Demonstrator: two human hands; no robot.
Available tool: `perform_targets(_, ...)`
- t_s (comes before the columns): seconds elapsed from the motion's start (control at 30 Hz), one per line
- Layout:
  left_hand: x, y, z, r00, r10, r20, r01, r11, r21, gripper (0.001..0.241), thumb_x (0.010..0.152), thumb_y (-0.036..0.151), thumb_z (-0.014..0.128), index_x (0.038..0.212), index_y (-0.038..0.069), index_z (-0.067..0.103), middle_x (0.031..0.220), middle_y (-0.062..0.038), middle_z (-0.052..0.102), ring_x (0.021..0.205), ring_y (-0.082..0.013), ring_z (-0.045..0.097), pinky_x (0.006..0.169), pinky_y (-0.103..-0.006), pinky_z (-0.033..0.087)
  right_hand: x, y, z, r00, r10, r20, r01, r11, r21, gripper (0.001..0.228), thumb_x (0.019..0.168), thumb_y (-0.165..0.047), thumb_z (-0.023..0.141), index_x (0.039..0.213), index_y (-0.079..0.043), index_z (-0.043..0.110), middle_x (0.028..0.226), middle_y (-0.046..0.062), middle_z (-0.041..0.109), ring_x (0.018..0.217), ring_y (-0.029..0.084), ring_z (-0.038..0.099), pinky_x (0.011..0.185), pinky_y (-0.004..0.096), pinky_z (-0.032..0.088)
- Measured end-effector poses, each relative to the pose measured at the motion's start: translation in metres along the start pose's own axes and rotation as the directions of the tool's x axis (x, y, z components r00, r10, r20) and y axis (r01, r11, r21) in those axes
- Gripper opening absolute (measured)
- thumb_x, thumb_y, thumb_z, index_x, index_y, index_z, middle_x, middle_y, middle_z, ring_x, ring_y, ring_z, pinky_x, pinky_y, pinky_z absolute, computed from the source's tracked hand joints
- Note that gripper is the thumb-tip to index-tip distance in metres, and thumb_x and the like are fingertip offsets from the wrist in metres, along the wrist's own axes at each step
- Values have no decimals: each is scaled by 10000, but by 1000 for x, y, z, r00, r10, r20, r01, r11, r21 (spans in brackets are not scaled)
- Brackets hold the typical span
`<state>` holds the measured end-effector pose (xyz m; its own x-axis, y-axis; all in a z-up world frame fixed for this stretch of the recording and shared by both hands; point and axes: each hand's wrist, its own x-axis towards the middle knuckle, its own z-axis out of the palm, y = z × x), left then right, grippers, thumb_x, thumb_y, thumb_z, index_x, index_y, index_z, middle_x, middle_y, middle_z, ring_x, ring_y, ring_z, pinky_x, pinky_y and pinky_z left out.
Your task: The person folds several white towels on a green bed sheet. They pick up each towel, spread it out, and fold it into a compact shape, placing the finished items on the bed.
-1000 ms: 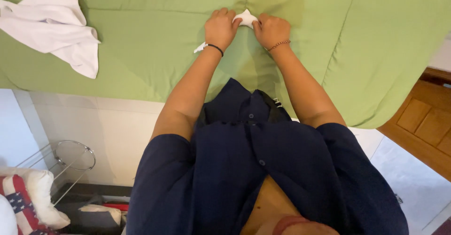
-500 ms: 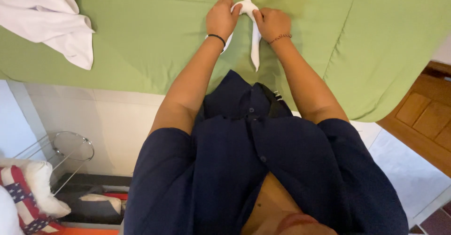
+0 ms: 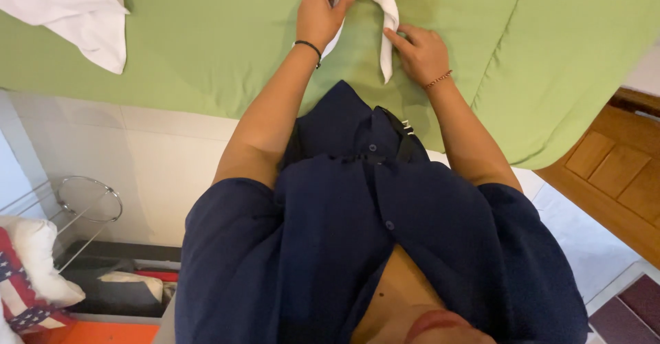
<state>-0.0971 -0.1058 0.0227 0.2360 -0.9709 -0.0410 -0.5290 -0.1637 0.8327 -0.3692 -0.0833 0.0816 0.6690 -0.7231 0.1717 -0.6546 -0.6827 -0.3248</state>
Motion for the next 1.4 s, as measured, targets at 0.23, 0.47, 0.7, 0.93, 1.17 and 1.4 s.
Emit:
perform_targets(0.23,-64,3,-40,984,99,146,-108,992,59,458,717,171,880,1032,67,563,1002,-138,624,849,-357,635,716,-457,521,9,-4,-3,984,-160,-80,145,975,-169,417,869,-126,791,1266,-247,757,1269,-16,676,1028,187,638,876,363,468)
perform_targets(0.47,-75,-15,-20,977,184,110,-194,977,86,297,783,155,835,999,97,639,1006,-117,664,937,-366,651,795,-461,536,14,-1,19,976,-218,-27,215,973,-85,269,892,-106,767,1145,-193,743,1244,-57,701,1020,178,648,855,349,477)
perform_targets(0.7,-60,-39,19,964,-249,93,264,940,-218,105,859,122,763,949,93,717,827,-82,761,754,-230,758,721,-361,597,28,-14,16,981,-196,-9,196,980,38,284,886,-74,749,1160,-144,725,1197,-19,702,1000,238,647,849,373,517)
perform_targets(0.93,-54,-32,15,977,-178,116,201,949,-241,251,783,107,828,955,62,652,775,-56,744,703,-192,735,672,-329,594,31,-18,15,973,-230,6,229,969,88,261,849,-55,754,1091,-138,699,1111,15,702,987,268,653,844,404,530)
perform_targets(1.17,-54,-24,28,946,-250,205,306,897,-320,508,766,108,852,1149,56,522,754,-73,760,675,-185,743,638,-338,586,27,-14,31,998,-37,42,25,965,261,237,907,-41,769,1112,-103,666,1066,65,691,1003,316,656,879,434,532)
perform_targets(1.4,-50,-22,51,889,-351,294,453,771,-448,511,805,75,836,1167,28,479,764,-100,769,647,-176,780,573,-317,632,36,-35,20,999,-20,45,6,960,280,409,790,-136,837,1139,-70,634,1027,106,680,960,342,634,853,453,510)
